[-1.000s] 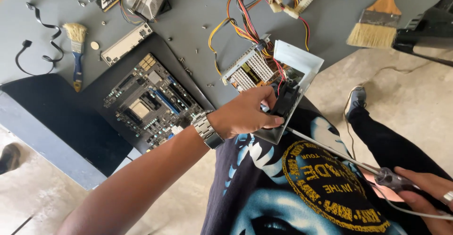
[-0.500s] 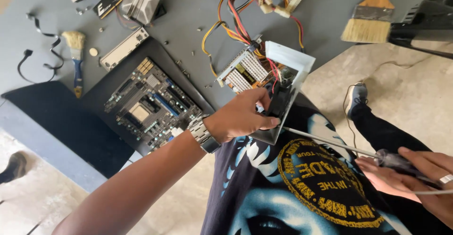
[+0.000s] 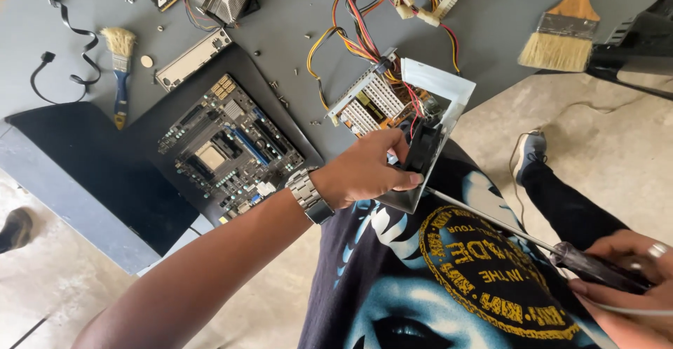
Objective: Disassembling a computer power supply unit using a screwdriver on a repair bench
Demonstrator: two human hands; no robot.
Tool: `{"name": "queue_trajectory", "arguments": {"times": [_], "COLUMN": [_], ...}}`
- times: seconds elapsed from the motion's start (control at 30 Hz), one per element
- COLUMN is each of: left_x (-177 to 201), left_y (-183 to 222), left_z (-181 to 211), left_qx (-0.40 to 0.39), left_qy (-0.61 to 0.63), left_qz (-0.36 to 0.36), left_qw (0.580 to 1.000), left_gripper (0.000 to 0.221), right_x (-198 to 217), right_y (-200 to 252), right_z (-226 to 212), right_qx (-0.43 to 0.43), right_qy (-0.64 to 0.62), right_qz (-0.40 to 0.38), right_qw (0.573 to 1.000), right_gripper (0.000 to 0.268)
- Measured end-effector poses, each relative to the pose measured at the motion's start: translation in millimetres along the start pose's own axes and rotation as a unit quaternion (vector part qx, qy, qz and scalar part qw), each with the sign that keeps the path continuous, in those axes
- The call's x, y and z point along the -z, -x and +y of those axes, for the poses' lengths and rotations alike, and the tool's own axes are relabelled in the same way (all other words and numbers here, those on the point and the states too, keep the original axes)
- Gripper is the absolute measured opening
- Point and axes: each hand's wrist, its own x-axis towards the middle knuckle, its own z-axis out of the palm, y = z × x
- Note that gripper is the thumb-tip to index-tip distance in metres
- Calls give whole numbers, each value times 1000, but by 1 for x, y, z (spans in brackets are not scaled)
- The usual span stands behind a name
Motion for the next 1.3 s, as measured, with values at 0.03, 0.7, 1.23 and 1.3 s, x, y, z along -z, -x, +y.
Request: {"name": "queue_trajectory", "arguments": {"times": [0.03,0.7,1.23,1.3], "left_x": [1,-3,-1,3], "left_y": [0,2,-2,4], "left_z": [2,0,-13,-7], "left_qx": [-2,-2,-34,-9], "left_qy": [0,23,102,91], "left_qz": [2,8,3,4], "left_qw": [1000,1000,994,996], "left_gripper": [23,24,29,26], "right_x": [5,6,14,13], "right_y": [-1,-23,-74,-79], "right_z": [-4,-21,-49,-65], "right_qx": [2,170,-139,-203], "right_qy": [0,181,-133,-107], "right_qz": [1,-2,-359,-318], "right_qw": [1000,969,913,920], "right_gripper": [42,35,47,43]}}
